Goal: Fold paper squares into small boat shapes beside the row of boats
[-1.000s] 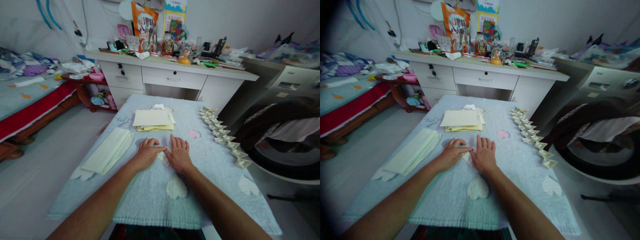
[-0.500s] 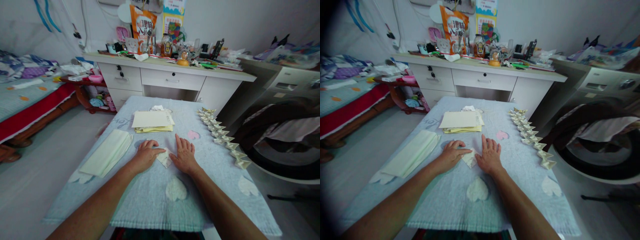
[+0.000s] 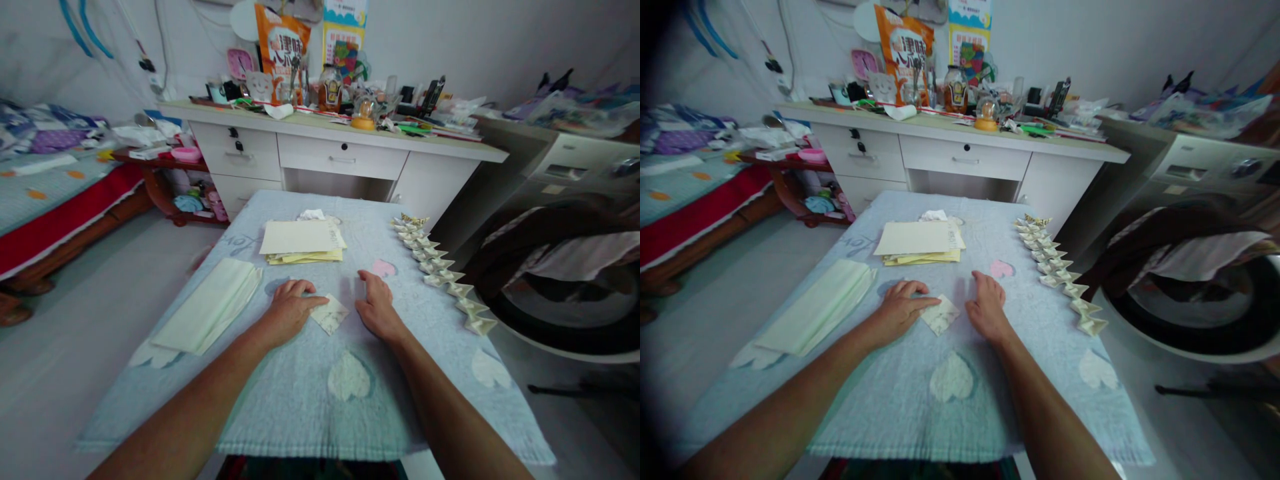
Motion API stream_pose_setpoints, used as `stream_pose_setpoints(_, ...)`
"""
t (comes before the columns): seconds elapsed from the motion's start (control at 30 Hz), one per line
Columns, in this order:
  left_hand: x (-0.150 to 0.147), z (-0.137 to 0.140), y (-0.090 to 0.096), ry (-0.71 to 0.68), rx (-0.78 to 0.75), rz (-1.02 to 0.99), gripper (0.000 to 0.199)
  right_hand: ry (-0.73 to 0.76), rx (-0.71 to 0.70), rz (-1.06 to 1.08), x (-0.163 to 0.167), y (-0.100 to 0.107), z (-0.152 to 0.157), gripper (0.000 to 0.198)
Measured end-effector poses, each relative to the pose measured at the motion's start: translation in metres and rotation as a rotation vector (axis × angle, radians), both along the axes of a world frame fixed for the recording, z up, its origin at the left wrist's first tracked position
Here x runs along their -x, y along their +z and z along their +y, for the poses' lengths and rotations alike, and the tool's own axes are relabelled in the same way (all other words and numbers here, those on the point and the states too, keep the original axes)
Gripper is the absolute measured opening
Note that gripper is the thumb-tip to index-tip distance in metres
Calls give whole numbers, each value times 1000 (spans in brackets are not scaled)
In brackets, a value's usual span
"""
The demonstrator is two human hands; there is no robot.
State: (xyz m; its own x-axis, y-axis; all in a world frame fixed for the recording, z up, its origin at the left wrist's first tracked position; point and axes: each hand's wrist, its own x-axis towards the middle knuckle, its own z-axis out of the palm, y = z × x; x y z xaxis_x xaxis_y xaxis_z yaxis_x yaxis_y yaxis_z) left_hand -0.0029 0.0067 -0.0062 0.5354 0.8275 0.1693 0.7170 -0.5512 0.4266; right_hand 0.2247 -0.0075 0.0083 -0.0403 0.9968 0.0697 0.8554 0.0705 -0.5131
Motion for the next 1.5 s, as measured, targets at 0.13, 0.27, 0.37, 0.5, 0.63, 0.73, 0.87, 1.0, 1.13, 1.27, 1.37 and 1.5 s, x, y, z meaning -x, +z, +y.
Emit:
stream_pose_setpoints(0.13,-2,0,2,-19,-15,-54,43,32,-36,-19,9,2,-3,14)
stream_pose_setpoints(0.27,-4,1,5,-18,-10,-105,35,86,-87,-134,21,-1,-7,24)
stream_pose_setpoints(0.37,-6,1,6,49,-3,-126,32,116,-105,-153,25,-5,-8,24)
stream_pose_setpoints(0.5,-10,2,5,126,-12,-183,33,142,-93,-89,24,-6,-6,20)
stream_pose_setpoints(0.63,-12,3,6,94,61,-308,32,205,-132,11,24,-1,-6,14)
stream_pose_setpoints(0.73,-13,3,9,102,239,-435,18,290,-181,117,25,4,-8,10)
stream_pose_setpoints(0.87,-12,2,13,119,492,-678,14,304,-223,340,24,4,-9,17)
stream_pose_setpoints(1.0,-10,1,16,146,700,-977,19,213,-200,613,22,0,-6,46)
stream_pose_setpoints(1.13,-11,-2,17,138,821,-1108,24,260,-103,722,26,-3,-4,35)
stream_pose_setpoints(1.27,-16,-6,14,87,890,-1140,27,298,-51,819,31,-2,-5,17)
stream_pose_setpoints(1.37,-17,-6,11,57,846,-1092,25,313,-65,829,32,0,-7,13)
stream_pose_setpoints(1.5,-16,-9,10,113,631,-913,31,275,-276,576,29,2,-8,4)
